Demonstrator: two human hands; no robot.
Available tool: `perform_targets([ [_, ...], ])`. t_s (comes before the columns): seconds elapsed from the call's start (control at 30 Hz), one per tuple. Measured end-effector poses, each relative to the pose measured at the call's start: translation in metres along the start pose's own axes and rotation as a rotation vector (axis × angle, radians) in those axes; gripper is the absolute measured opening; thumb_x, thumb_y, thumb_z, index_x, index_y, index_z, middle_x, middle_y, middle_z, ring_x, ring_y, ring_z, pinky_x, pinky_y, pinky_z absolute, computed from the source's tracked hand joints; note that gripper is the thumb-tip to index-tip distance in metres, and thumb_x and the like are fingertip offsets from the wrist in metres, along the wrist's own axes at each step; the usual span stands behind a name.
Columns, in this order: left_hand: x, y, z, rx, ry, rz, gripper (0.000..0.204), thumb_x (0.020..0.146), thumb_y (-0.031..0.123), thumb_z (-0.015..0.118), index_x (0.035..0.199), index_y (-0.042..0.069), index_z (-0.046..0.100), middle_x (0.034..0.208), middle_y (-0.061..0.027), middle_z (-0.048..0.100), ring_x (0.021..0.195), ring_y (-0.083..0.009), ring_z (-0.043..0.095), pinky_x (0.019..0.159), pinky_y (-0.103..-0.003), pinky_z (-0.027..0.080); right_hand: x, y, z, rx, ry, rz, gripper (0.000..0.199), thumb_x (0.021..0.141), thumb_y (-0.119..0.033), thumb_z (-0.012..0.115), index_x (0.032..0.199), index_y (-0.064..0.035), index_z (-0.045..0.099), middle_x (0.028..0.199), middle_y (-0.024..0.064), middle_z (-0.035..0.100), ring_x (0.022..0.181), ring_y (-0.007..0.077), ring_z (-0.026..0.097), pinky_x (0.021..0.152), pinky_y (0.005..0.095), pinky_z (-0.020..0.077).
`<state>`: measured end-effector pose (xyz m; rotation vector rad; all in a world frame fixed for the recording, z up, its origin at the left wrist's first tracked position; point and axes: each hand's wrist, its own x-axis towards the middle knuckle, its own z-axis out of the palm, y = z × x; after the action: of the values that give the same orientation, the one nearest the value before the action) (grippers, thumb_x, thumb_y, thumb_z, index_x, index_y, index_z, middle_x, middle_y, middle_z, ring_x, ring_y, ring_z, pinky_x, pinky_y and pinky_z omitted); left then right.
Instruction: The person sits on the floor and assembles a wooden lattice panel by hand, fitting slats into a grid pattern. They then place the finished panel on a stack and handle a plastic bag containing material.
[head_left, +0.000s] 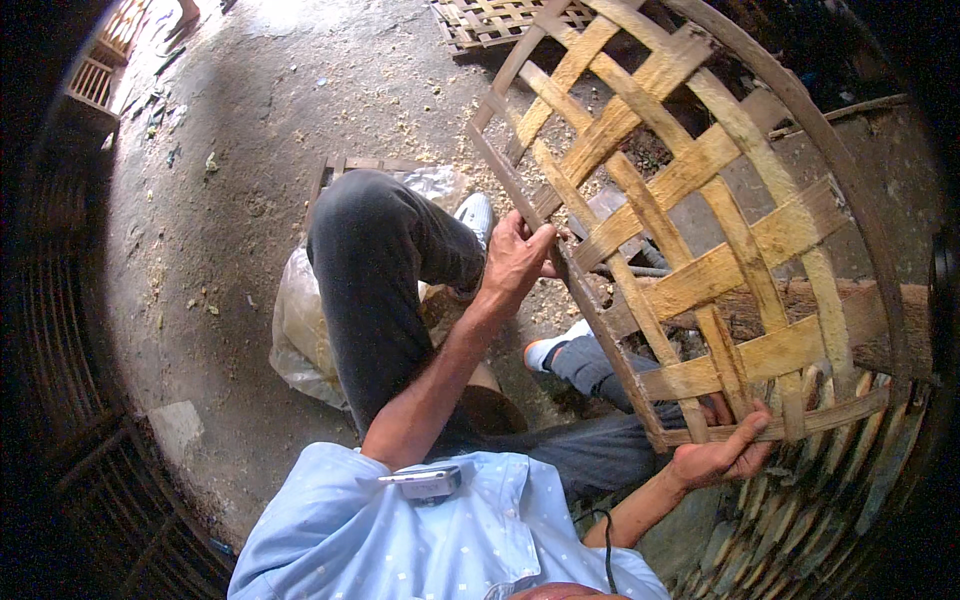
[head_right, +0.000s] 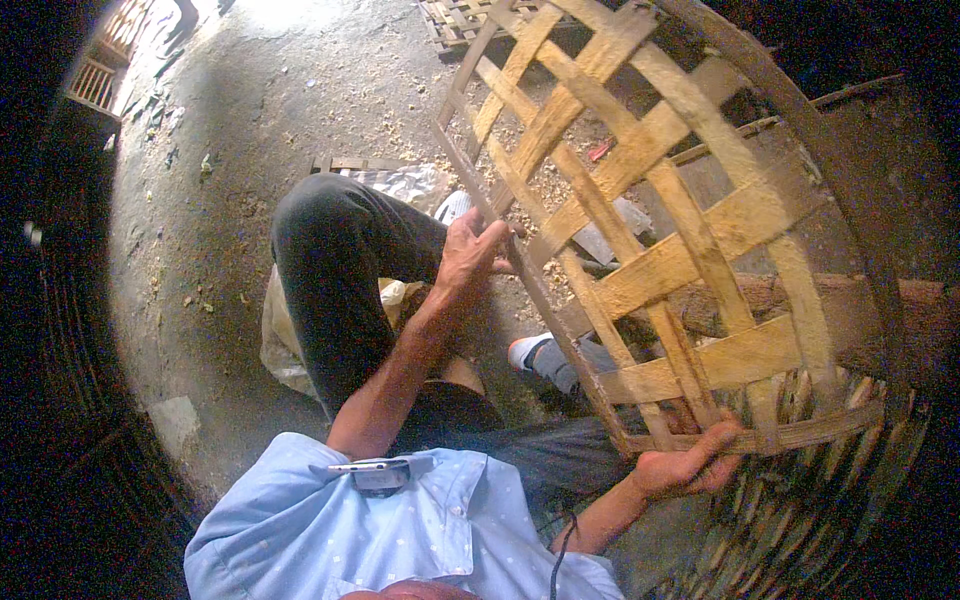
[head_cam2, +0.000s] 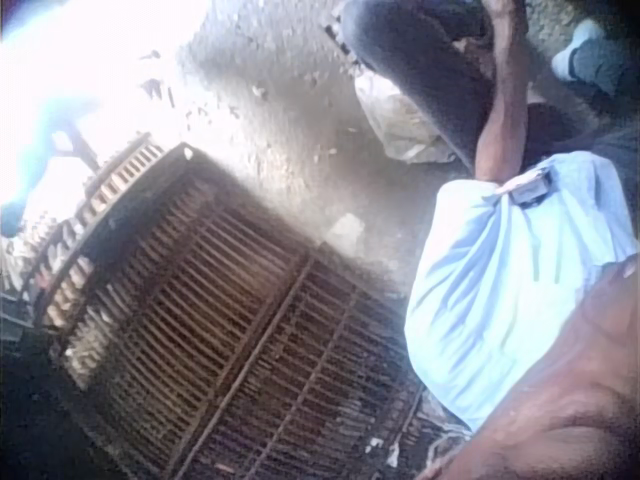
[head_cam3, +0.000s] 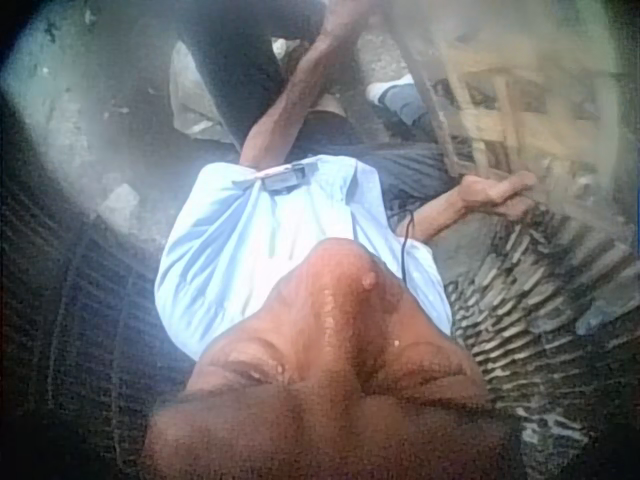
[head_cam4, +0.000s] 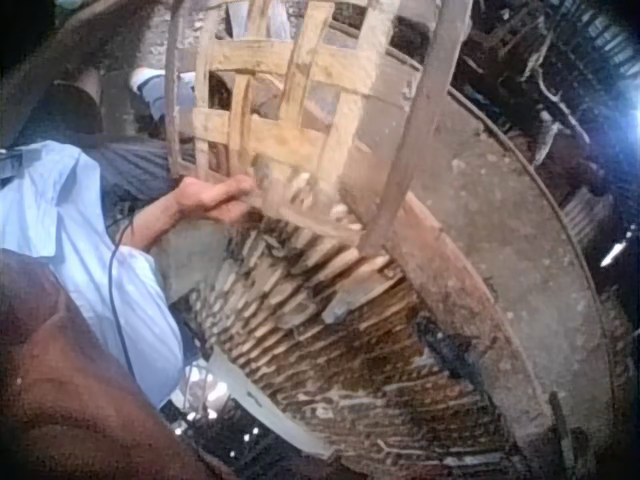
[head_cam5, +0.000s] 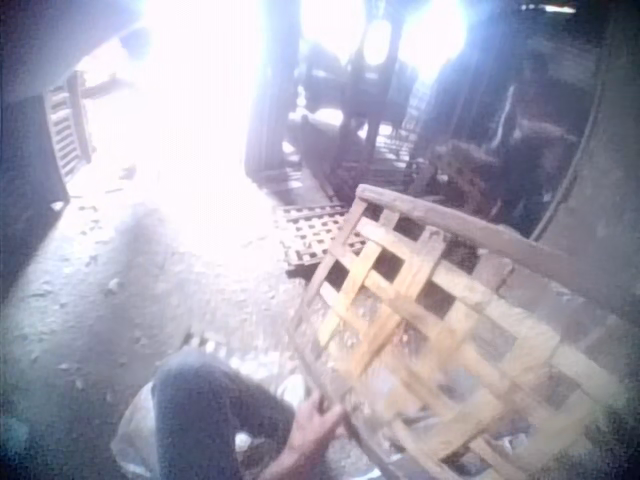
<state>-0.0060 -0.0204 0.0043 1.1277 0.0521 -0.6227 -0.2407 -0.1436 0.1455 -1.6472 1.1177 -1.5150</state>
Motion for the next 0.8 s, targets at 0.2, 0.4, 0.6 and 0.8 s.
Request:
perform_targets([
  [0.2, 0.009, -0.013, -0.019, -0.029, 0.128, -0.017, 0.043, 0.099, 0.039, 0.046, 0.086, -0.001, 0.058, 0.071, -0.0133, 0.064, 0.059, -0.0187, 0.064, 0.044, -0.032, 0.056, -0.017, -0.002, 0.012, 0.031, -0.066, 0.066, 0.042, 0.095, -0.034, 0.063, 0.11, 0.0058, 0.061, 0.11, 0.0198, 0.063, 0.1, 0.029, 0.063, 0.085, 0.041, 0.0543],
  [0.4, 0.005, -0.006, -0.014, -0.042, 0.009, 0.076, 0.026, 0.096, 0.026, 0.046, 0.108, 0.002, 0.046, 0.091, -0.016, 0.068, 0.067, -0.0202, 0.068, 0.044, -0.028, 0.058, -0.016, -0.003, 0.019, 0.018, -0.02, -0.033, 0.042, 0.095, -0.035, 0.063, 0.105, 0.005, 0.06, 0.104, 0.019, 0.063, 0.092, 0.0284, 0.064, 0.077, 0.0399, 0.0569],
  [0.6, 0.022, -0.049, -0.026, 0.209, 0.19, 0.139, 0.035, 0.093, 0.035, 0.05, 0.105, 0.003, 0.058, 0.082, -0.0084, 0.063, 0.058, -0.0144, 0.054, 0.044, -0.027, 0.046, -0.019, 0.002, 0.011, 0.056, -0.09, 0.017, 0.041, 0.095, -0.035, 0.062, 0.1, 0.0053, 0.06, 0.103, 0.0182, 0.063, 0.091, 0.0274, 0.064, 0.074, 0.0384, 0.0565],
  [0.8, 0.0, -0.001, -0.01, -0.178, 0.083, -0.011, 0.027, 0.099, 0.03, 0.048, 0.106, 0.004, 0.049, 0.086, -0.0125, 0.066, 0.061, -0.018, 0.064, 0.046, -0.028, 0.057, -0.022, -0.005, 0.019, 0.026, -0.007, 0.098, 0.042, 0.096, -0.035, 0.061, 0.099, 0.0066, 0.061, 0.103, 0.018, 0.062, 0.091, 0.0265, 0.063, 0.075, 0.0374, 0.0558],
])
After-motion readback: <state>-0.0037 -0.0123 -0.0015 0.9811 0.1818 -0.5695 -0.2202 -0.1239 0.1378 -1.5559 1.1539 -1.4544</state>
